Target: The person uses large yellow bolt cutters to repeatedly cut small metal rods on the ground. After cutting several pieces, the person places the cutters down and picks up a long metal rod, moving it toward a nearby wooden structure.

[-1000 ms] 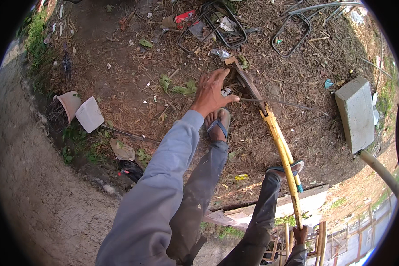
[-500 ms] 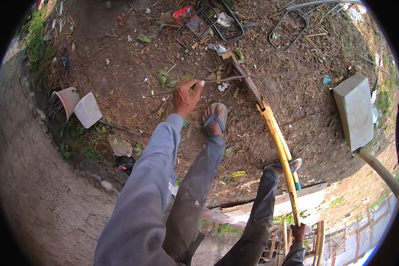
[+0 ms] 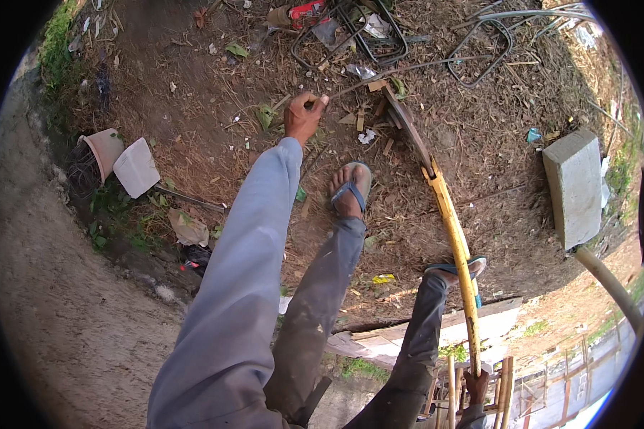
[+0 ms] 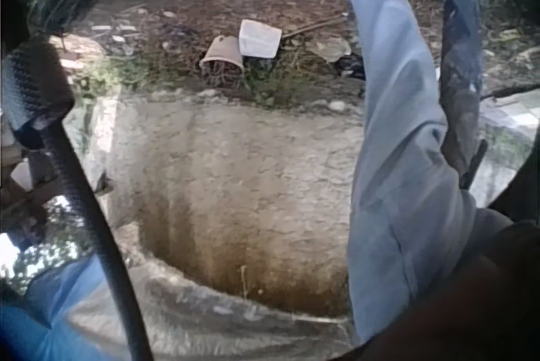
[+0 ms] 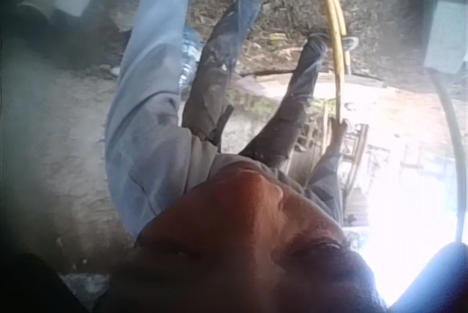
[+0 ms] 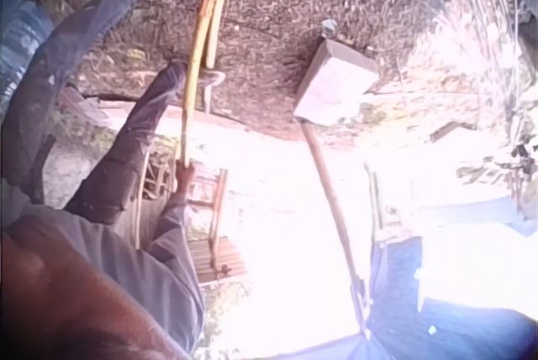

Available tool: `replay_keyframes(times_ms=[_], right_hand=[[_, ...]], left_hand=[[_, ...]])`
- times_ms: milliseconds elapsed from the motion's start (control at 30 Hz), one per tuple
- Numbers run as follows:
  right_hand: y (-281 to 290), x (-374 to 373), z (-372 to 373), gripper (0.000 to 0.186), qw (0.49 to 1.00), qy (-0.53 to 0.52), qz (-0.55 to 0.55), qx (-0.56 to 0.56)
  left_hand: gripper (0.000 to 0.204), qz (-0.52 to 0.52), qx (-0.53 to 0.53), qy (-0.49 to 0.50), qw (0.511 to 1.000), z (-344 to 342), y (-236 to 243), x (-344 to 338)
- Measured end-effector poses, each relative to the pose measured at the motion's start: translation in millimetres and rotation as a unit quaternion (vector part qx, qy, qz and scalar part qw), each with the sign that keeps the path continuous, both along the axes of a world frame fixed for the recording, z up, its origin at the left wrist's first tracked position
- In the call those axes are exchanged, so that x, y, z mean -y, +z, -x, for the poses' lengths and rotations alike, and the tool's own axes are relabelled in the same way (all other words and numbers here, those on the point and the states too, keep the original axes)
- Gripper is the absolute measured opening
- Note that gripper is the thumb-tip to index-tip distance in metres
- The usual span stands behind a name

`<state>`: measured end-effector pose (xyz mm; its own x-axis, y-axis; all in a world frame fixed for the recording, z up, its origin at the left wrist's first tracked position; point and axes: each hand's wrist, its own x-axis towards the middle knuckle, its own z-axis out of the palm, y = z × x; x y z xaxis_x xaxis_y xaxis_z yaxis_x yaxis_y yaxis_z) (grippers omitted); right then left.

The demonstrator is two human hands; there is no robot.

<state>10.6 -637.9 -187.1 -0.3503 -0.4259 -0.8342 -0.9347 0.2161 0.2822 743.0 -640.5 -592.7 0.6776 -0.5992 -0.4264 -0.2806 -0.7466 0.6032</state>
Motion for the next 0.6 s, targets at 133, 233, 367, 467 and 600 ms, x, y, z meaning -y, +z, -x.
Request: replay_keyframes(times_ms=[133, 233, 367, 467, 600], right_hand=[[39, 13, -20, 0.032, 0.994, 0.023, -0.056, -0.095], [73, 21, -30, 0.035, 0.99, 0.054, -0.098, -0.081], [117, 32, -62, 0.047, 0.988, 0.093, -0.107, -0.057], [134, 34, -101, 0.053, 0.971, 0.205, -0.123, 0.002], [153, 43, -144, 0.043, 0.984, -0.084, -0.151, -0.049]], left_hand=[[0.036, 0.037, -0.029, 0.025, 0.999, 19, -8, -1], [0.035, 0.057, -0.018, 0.03, 0.998, 29, -10, -4], [0.034, 0.073, -0.037, 0.037, 0.996, 32, -13, -10], [0.034, 0.083, -0.034, 0.039, 0.995, 32, -15, -12], [0.037, 0.054, -0.05, 0.039, 0.997, 34, -16, -8]])
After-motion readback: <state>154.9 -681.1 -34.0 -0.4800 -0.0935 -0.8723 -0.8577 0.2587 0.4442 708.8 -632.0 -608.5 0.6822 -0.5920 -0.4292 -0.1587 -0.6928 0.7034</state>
